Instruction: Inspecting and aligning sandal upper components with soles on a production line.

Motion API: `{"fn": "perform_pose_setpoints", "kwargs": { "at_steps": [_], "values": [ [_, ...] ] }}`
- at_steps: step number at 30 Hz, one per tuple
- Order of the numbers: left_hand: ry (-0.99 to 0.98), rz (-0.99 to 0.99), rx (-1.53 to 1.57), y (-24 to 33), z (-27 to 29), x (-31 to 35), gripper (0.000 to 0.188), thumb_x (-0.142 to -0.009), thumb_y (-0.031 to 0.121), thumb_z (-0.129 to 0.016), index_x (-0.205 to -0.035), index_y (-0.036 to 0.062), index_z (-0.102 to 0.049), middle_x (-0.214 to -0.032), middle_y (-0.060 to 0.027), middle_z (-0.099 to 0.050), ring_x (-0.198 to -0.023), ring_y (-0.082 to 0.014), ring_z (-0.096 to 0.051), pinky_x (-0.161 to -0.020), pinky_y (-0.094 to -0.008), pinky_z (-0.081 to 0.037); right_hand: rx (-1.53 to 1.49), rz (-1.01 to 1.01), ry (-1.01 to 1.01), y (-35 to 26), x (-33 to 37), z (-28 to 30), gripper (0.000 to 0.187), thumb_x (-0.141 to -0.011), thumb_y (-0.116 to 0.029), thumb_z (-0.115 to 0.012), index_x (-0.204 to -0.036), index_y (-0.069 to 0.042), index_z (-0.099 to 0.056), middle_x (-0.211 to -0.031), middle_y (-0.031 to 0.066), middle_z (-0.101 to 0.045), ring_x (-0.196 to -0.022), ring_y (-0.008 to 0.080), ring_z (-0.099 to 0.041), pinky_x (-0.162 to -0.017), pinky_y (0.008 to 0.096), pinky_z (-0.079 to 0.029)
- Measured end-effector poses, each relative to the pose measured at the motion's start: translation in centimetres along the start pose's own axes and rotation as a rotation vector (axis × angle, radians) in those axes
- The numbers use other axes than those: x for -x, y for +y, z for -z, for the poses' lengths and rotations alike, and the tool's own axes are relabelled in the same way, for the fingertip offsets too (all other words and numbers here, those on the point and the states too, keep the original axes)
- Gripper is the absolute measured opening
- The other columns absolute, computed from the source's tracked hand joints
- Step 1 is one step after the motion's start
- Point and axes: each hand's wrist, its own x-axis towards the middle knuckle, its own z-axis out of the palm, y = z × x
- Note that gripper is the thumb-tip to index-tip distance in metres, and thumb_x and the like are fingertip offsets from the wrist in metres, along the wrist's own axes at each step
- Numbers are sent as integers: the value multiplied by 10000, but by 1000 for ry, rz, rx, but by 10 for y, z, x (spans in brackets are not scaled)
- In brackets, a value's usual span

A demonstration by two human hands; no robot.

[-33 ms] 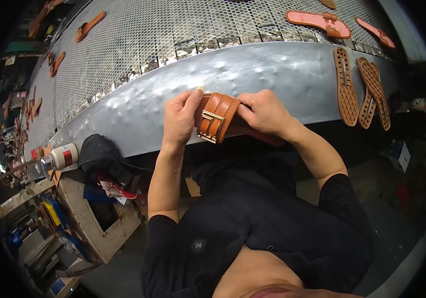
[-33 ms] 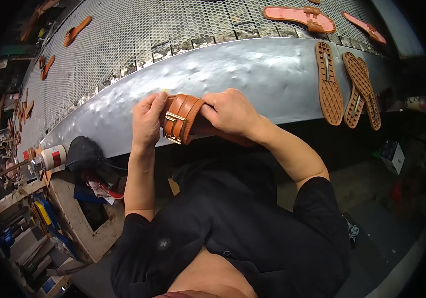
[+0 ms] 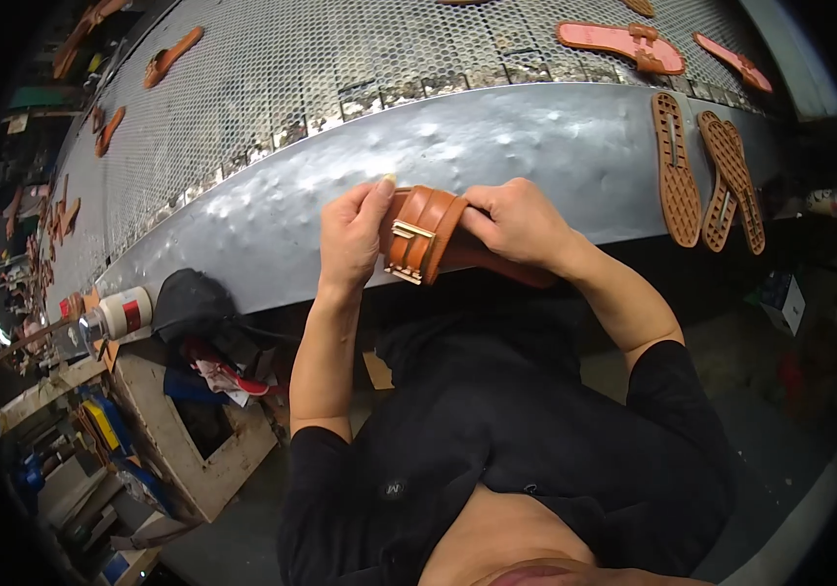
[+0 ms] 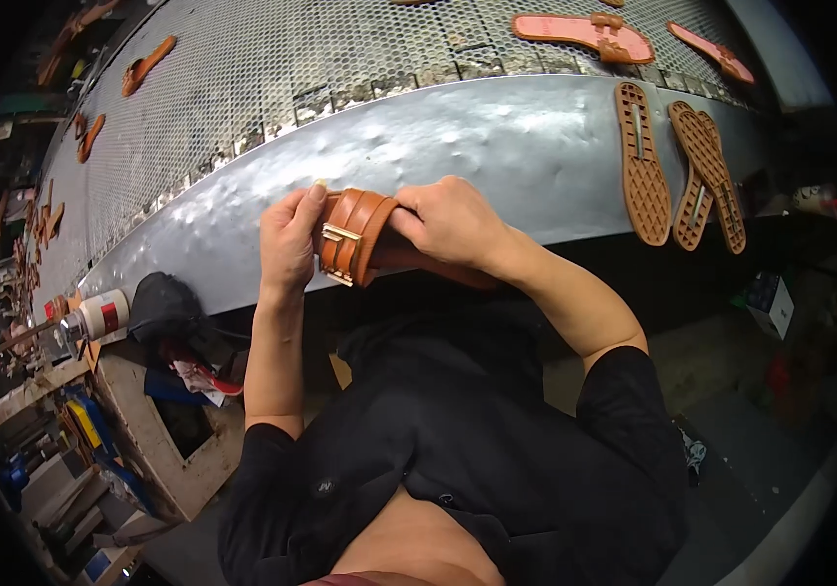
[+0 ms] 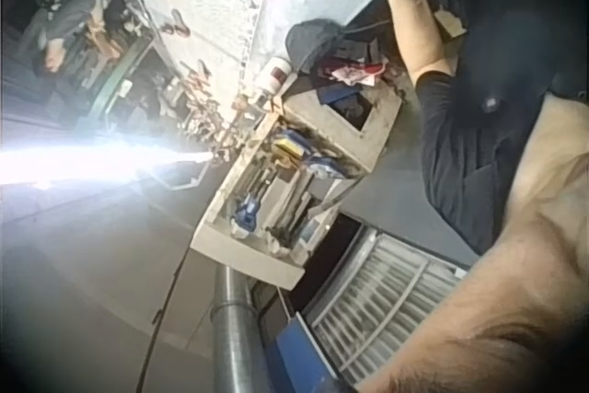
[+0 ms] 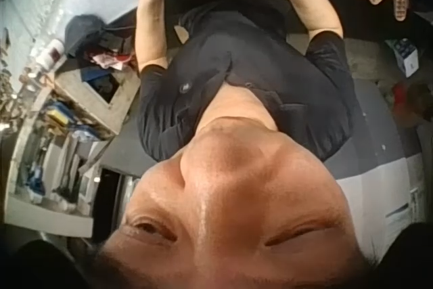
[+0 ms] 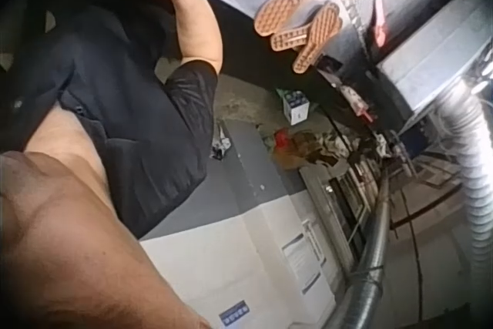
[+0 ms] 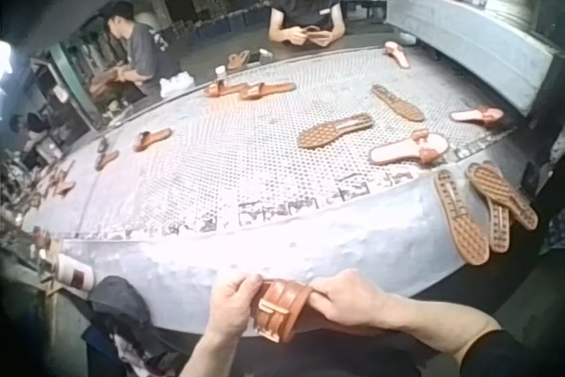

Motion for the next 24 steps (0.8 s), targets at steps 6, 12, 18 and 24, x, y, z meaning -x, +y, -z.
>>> {"fn": "perform_pose_setpoints", "kwargs": {
  "at_steps": [6, 12, 18, 24],
  "values": [
    [201, -39, 706, -1, -9, -15, 345, -1107, 263, -455, -1220, -33, -593, -1101, -163, -713, -913, -232, -731, -809, -359, -614, -344, -301, 24, 48, -32, 71, 370, -845, -277, -817, -1083, -18, -702, -862, 93, -704, -735, 203, -676, -698, 371, -546],
    [51, -162, 328, -58, -42, 3, 283, -900, 33, -776, -1061, 46, -543, -982, -76, -682, -847, -122, -657, -800, -278, -573, -351, -129, 389, 43, -98, 63, 536, -817, -320, -849, -1206, -3, -662, -981, 81, -701, -861, 163, -668, -764, 311, -548],
    [-307, -141, 110, -40, -31, 6, 367, -900, 53, -771, -1182, 8, -540, -1070, -90, -687, -1021, -186, -672, -931, -342, -558, -71, 26, 367, -11, -103, 51, 622, -786, -306, -840, -1288, -14, -619, -1139, 133, -660, -894, 241, -686, -816, 355, -574],
    [-58, -255, 676, -11, 23, -43, 623, -1018, 238, -652, -1517, -2, -367, -1357, -196, -605, -1216, -287, -635, -970, -426, -572, -76, 275, 318, -43, -80, 26, 597, -770, -153, -766, -1315, -11, -571, -1099, 152, -660, -901, 289, -700, -830, 364, -577]
  ]
}}
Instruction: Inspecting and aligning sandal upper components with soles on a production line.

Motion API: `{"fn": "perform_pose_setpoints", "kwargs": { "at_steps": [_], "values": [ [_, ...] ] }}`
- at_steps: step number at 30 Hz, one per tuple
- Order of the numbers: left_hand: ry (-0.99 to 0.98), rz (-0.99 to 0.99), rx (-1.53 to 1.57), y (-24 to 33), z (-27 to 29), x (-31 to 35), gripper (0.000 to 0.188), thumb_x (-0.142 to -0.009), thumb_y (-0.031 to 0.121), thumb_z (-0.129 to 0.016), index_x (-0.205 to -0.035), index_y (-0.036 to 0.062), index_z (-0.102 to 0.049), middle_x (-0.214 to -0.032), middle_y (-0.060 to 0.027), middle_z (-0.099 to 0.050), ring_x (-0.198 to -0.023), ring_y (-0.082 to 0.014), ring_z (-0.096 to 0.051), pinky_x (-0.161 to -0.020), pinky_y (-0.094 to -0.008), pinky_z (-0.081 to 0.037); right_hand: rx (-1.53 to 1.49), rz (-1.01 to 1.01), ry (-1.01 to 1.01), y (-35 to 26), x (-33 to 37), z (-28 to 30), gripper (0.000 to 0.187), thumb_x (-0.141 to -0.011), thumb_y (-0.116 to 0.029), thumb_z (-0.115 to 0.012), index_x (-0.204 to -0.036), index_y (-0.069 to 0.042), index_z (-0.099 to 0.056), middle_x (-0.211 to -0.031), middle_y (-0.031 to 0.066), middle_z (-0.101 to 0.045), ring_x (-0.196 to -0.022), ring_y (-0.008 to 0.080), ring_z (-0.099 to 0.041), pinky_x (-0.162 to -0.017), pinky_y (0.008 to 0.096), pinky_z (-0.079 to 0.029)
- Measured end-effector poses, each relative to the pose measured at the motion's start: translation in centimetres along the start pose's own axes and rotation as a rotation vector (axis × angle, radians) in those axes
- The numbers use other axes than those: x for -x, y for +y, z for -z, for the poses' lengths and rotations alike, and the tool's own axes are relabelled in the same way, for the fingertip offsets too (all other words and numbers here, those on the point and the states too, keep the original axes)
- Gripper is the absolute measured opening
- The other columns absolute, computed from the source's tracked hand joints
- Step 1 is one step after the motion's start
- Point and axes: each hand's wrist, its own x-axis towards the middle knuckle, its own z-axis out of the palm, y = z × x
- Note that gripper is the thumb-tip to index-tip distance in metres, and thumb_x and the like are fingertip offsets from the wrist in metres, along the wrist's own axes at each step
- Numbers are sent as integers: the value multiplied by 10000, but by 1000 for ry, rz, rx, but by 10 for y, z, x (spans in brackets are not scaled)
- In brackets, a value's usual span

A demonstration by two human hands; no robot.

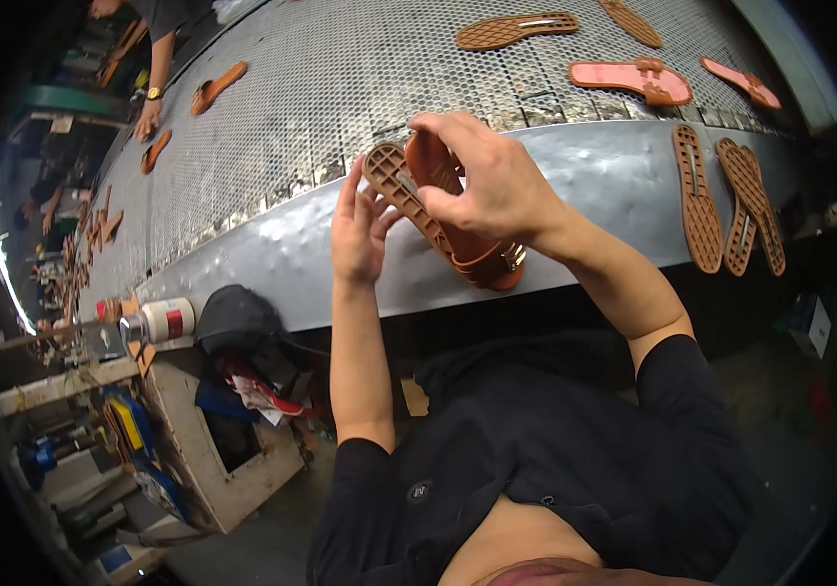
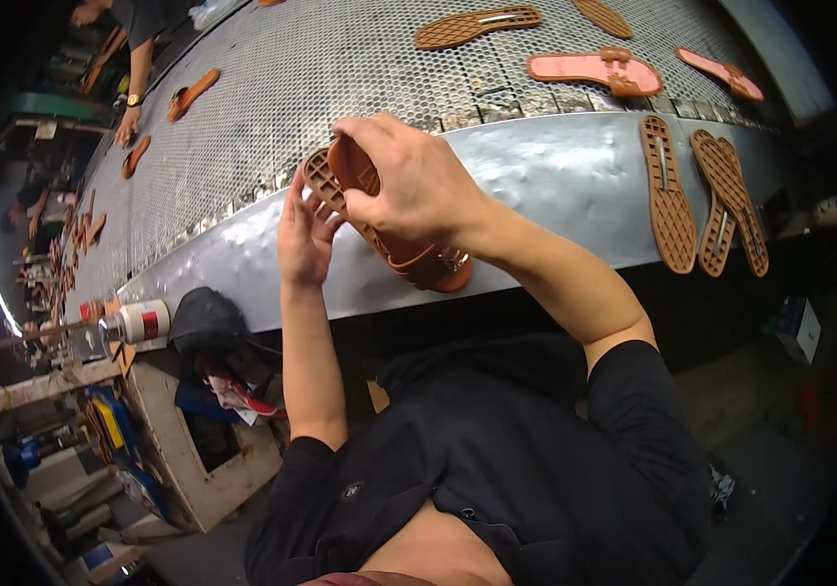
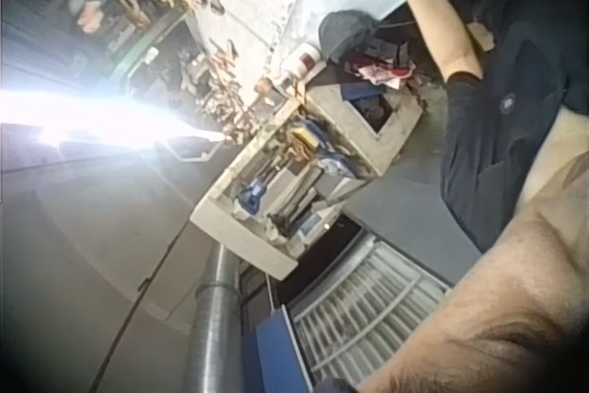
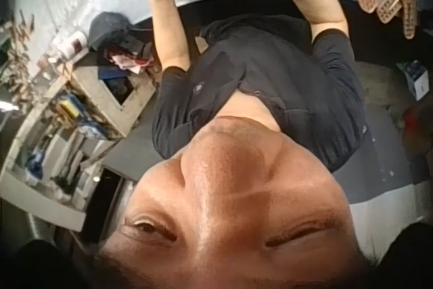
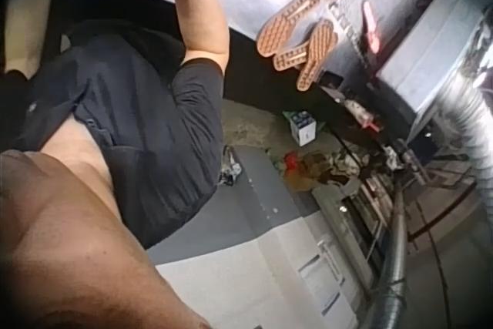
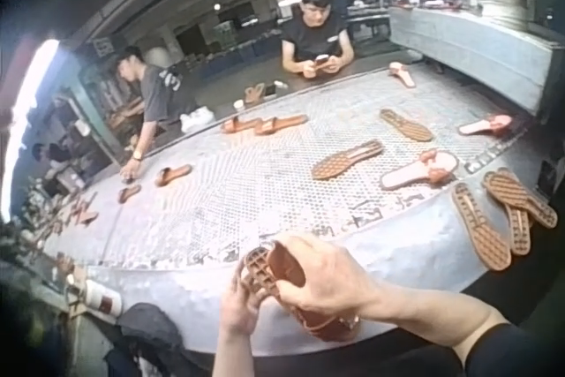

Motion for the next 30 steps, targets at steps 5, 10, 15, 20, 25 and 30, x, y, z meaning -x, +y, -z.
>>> {"fn": "perform_pose_setpoints", "kwargs": {
  "at_steps": [5, 10, 15, 20, 25, 30],
  "values": [
    [-156, 47, 119, 15, 4, -8, 708, -929, 176, -767, -1513, -7, -412, -1380, -177, -608, -1224, -281, -638, -1011, -437, -567, -43, 47, -17, -20, 15, -7, 511, -756, -159, -774, -1203, 3, -587, -1101, 201, -661, -957, 374, -687, -829, 423, -576],
    [-226, 15, 38, 19, -5, -2, 747, -801, 140, -873, -1430, -48, -516, -1308, -175, -661, -1166, -271, -668, -963, -413, -581, 16, 153, 13, -16, 24, -15, 363, -746, -143, -760, -1038, 12, -610, -1078, 178, -637, -930, 365, -666, -798, 420, -571],
    [-201, 11, 18, 22, -15, 1, 685, -807, 89, -856, -1402, -51, -547, -1299, -181, -666, -1158, -269, -670, -959, -408, -580, 65, 167, 13, -18, 28, -12, 350, -733, -134, -764, -1030, 2, -640, -1129, 175, -654, -951, 351, -677, -810, 413, -577],
    [-212, 1, 43, 19, -24, 7, 639, -832, 38, -817, -1405, -49, -547, -1315, -186, -657, -1160, -275, -671, -962, -407, -584, 123, 179, 41, -19, 33, -12, 296, -738, -151, -742, -971, 5, -645, -1125, 162, -658, -908, 330, -666, -802, 402, -569],
    [-143, -28, -26, 17, -48, 19, 589, -926, 45, -733, -1454, -57, -493, -1311, -171, -656, -1144, -243, -677, -940, -388, -604, 193, 167, 67, -17, 43, -14, 351, -776, -145, -761, -1097, -23, -688, -1183, 161, -659, -995, 325, -649, -856, 394, -559],
    [-34, -15, -198, 14, -62, 22, 566, -982, 42, -663, -1486, -72, -433, -1321, -163, -645, -1142, -231, -676, -945, -387, -605, 145, 151, -13, 3, 43, -3, 478, -789, -176, -824, -1220, -21, -690, -1263, 159, -653, -1122, 348, -633, -931, 400, -549]
  ]
}}
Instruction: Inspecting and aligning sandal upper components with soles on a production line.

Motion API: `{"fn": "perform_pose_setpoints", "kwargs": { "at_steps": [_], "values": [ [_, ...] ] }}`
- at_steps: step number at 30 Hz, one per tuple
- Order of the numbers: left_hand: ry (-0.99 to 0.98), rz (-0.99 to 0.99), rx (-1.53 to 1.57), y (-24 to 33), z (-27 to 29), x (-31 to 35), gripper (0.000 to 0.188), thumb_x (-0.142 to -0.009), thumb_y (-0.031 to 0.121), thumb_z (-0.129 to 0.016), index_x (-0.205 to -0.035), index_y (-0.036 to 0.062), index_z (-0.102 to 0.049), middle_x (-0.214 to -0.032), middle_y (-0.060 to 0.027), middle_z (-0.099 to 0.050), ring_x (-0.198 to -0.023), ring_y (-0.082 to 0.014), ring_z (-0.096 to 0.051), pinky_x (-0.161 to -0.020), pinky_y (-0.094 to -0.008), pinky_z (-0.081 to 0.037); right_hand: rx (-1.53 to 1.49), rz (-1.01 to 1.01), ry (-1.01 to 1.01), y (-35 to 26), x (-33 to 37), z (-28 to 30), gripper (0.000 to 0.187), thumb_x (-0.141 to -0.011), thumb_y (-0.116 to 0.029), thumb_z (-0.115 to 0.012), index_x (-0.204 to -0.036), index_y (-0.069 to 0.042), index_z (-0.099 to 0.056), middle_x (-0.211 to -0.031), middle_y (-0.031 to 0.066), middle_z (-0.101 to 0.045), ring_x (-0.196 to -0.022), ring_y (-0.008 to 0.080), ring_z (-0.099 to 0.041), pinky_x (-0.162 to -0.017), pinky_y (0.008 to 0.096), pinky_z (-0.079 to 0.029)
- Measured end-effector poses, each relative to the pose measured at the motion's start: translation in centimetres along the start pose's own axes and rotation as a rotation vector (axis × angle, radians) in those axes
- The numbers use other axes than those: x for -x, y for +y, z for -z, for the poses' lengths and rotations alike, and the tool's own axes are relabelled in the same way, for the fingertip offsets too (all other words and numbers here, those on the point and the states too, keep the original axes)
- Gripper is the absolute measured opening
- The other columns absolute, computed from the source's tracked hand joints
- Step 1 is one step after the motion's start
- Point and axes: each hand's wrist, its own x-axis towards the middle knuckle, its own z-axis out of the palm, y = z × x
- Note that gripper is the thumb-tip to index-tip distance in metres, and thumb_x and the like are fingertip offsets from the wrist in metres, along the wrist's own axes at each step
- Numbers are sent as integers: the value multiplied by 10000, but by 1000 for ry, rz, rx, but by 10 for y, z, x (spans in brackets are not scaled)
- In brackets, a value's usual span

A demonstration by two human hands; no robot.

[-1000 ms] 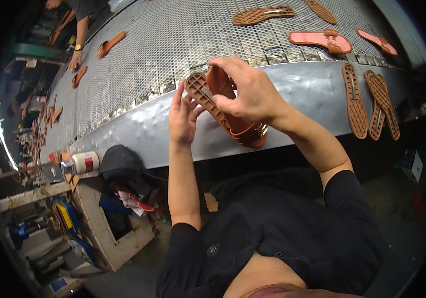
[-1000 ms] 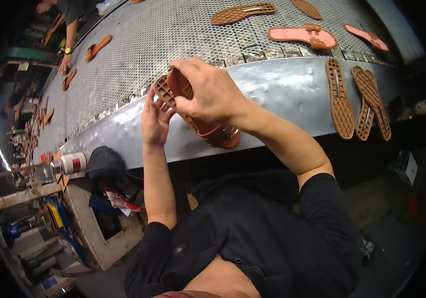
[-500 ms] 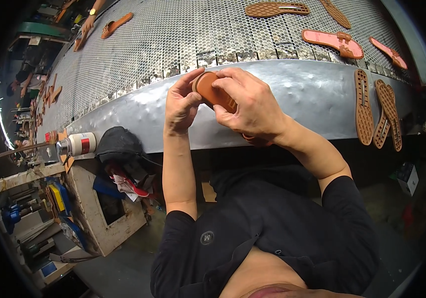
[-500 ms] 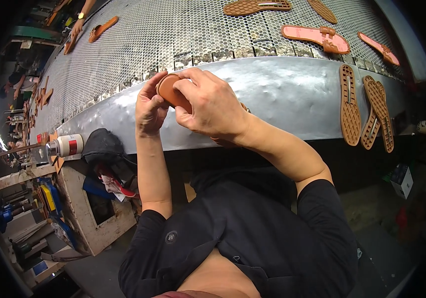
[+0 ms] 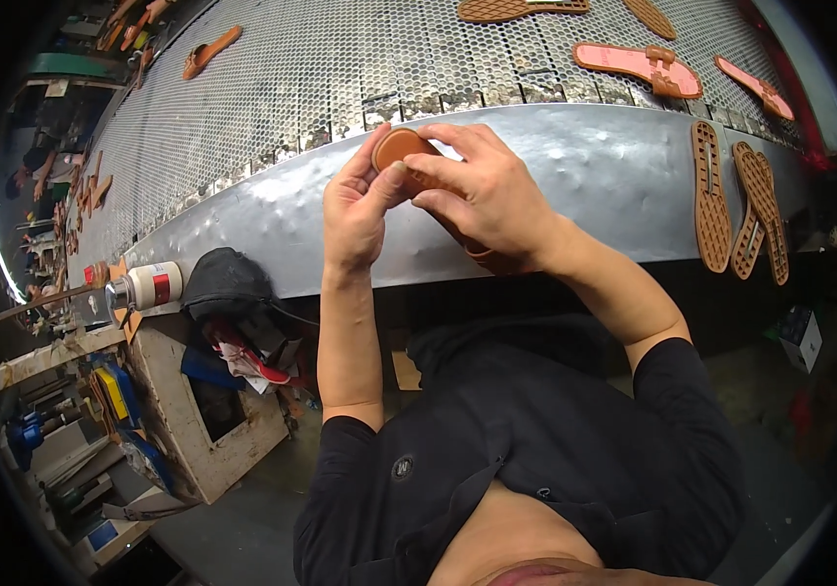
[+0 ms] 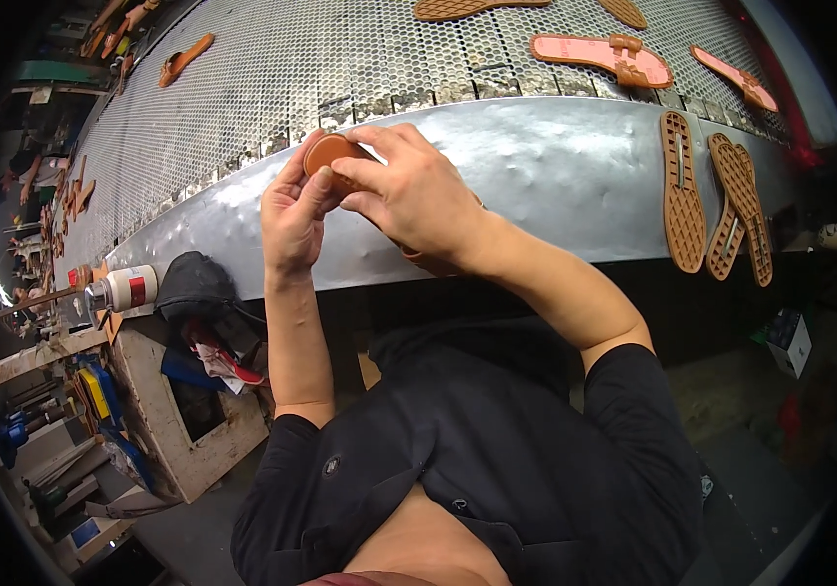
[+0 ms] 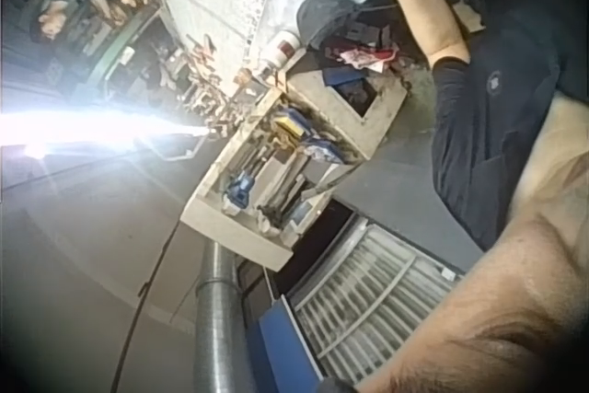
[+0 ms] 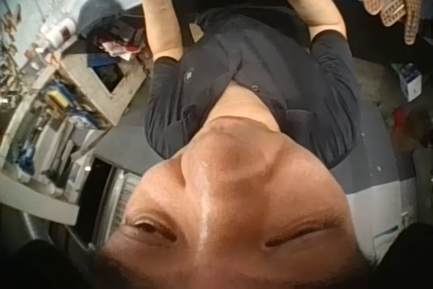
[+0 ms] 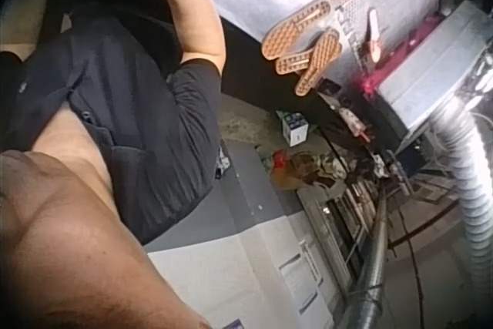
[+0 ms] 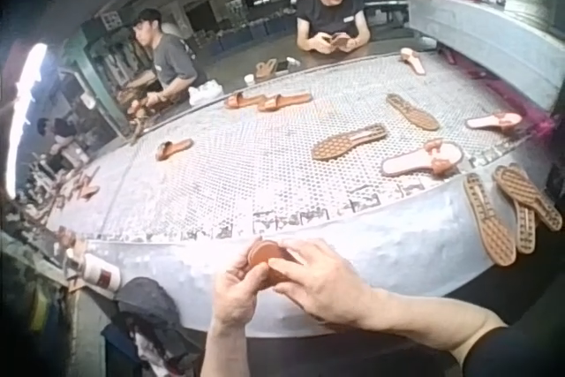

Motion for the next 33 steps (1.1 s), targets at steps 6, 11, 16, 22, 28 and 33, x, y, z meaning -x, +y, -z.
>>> {"fn": "perform_pose_setpoints", "kwargs": {
  "at_steps": [6, 11, 16, 22, 28, 33],
  "values": [
    [-33, 129, 17, 4, 12, -17, 553, -1012, 85, -628, -1497, -72, -413, -1318, -156, -646, -1142, -233, -683, -942, -377, -604, -477, -623, -589, 58, 6, 43, 474, -809, -246, -852, -1191, 7, -728, -1050, 118, -747, -937, 192, -682, -873, 322, -536],
    [-77, 179, 42, -6, 8, -27, 493, -1006, 126, -649, -1435, -66, -499, -1275, -137, -672, -1103, -217, -695, -919, -377, -606, -886, -770, -772, 81, 16, 41, 377, -800, -240, -869, -1054, 22, -775, -932, 68, -754, -846, 122, -667, -803, 278, -529],
    [-28, 187, -17, -14, 1, -27, 411, -1014, 141, -641, -1362, -67, -570, -1207, -123, -698, -1043, -195, -703, -903, -356, -601, -864, -790, -721, 75, 24, 41, 349, -792, -230, -875, -1016, 21, -782, -884, 53, -750, -822, 111, -663, -774, 267, -528],
    [14, 221, -116, -19, -4, -28, 380, -1022, 164, -634, -1324, -63, -595, -1171, -118, -704, -1019, -182, -701, -890, -339, -596, -777, -835, -706, 75, 33, 36, 306, -817, -222, -861, -991, 16, -781, -859, 41, -746, -796, 97, -660, -760, 259, -528],
    [-2, 394, -37, -16, -15, -19, 358, -1027, 184, -631, -1284, -65, -616, -1089, -114, -719, -927, -174, -712, -869, -332, -594, -988, -905, -596, 78, 51, 37, 282, -879, -215, -820, -987, 39, -763, -859, 37, -734, -767, 80, -645, -726, 238, -526],
    [-142, 536, -33, -30, -30, 13, 353, -991, 182, -686, -1206, -97, -674, -1027, -141, -744, -847, -165, -721, -773, -293, -589, -1105, -922, -504, 95, 67, 32, 274, -917, -215, -789, -1032, 30, -748, -883, 30, -730, -770, 75, -646, -723, 232, -527]
  ]
}}
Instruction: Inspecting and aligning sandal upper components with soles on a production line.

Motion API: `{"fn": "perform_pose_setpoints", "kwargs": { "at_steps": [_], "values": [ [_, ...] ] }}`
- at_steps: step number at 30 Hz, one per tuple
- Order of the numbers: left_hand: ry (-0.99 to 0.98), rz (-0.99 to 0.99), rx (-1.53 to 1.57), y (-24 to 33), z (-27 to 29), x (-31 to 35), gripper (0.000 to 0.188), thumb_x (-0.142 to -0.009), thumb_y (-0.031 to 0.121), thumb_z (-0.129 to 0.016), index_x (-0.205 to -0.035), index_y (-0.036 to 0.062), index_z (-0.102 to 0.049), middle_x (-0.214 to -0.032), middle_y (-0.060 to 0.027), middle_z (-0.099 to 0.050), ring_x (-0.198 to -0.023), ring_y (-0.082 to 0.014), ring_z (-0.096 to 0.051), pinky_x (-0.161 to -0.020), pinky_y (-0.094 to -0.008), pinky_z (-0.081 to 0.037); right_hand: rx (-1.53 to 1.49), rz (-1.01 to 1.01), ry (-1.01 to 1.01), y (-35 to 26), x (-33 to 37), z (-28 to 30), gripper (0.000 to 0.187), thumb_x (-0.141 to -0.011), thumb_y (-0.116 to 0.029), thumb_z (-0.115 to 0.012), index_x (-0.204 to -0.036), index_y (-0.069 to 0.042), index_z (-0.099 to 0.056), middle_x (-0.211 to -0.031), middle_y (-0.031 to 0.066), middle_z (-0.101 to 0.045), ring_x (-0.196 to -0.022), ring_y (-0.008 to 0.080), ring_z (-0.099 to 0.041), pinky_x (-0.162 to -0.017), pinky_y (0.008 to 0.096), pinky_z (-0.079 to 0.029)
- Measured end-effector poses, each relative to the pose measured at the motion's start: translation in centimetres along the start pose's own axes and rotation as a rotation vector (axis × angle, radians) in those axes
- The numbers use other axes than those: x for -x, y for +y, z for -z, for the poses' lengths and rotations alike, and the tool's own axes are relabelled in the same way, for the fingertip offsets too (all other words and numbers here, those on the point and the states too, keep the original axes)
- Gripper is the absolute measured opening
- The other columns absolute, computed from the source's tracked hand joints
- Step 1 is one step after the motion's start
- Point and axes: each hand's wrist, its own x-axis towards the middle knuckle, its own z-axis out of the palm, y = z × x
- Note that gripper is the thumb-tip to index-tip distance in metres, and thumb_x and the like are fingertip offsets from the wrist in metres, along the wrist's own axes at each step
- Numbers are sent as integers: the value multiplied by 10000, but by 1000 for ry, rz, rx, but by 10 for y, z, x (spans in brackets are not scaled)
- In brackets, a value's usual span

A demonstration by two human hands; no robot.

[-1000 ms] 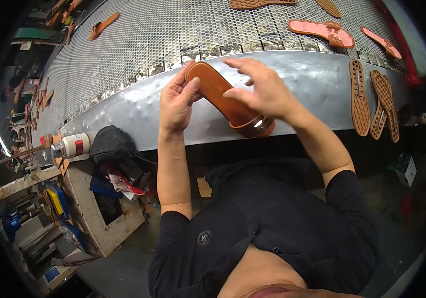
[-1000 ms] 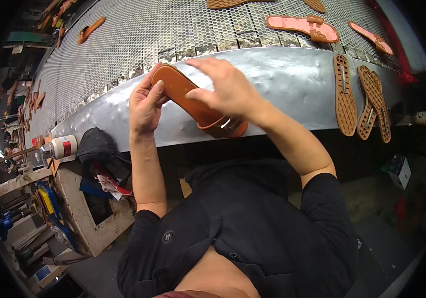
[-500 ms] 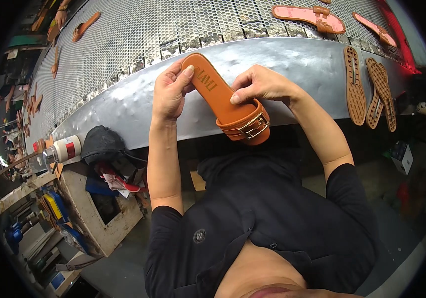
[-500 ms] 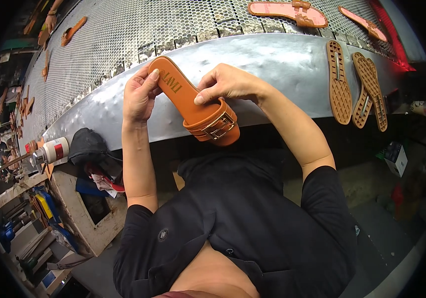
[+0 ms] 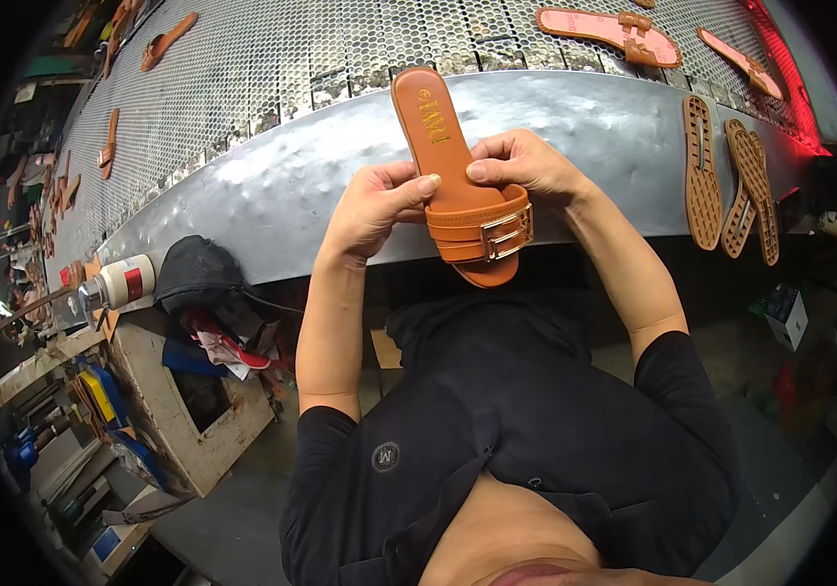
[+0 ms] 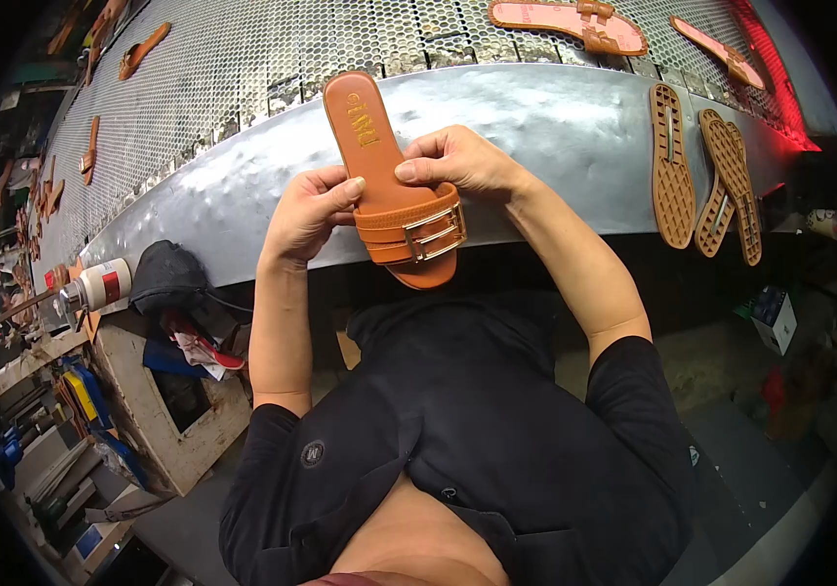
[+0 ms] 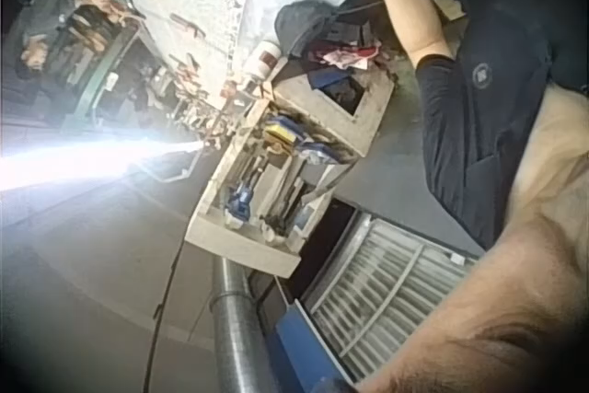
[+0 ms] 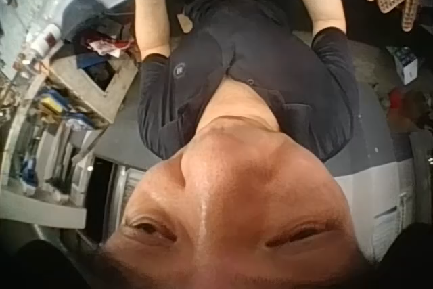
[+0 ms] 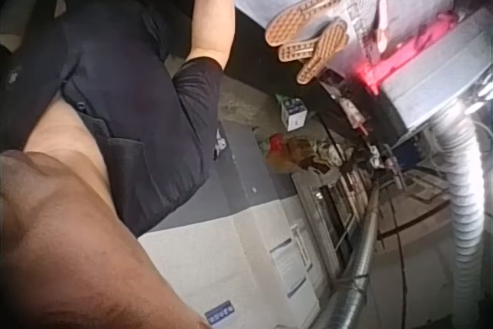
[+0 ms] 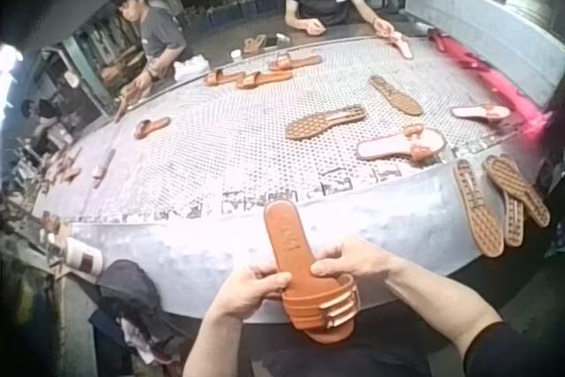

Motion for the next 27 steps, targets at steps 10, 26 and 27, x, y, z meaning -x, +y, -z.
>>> {"fn": "perform_pose_setpoints", "kwargs": {
  "at_steps": [10, 26, 27],
  "values": [
    [54, -90, -76, 2, -11, -2, 332, -1020, 190, -643, -1228, -68, -667, -1004, -66, -731, -810, -61, -659, -701, -210, -522, 179, -8, -48, -27, 3, 1, 279, -908, -232, -791, -1015, 23, -756, -879, 30, -726, -774, 76, -635, -703, 234, -507],
    [72, 23, 214, -30, -3, 5, 345, -1017, 185, -633, -1239, -79, -635, -1072, -146, -742, -950, -217, -749, -863, -369, -624, -63, 27, 216, -13, -7, 15, 322, -950, -278, -717, -1008, 38, -746, -885, 85, -747, -755, 132, -690, -726, 285, -566],
    [100, 19, 282, -34, -2, 4, 328, -1027, 191, -620, -1219, -73, -644, -1056, -149, -746, -938, -223, -753, -841, -370, -637, -64, 26, 219, -14, -5, 13, 322, -950, -278, -717, -1008, 38, -746, -885, 85, -747, -755, 132, -690, -726, 285, -566]
  ]
}}
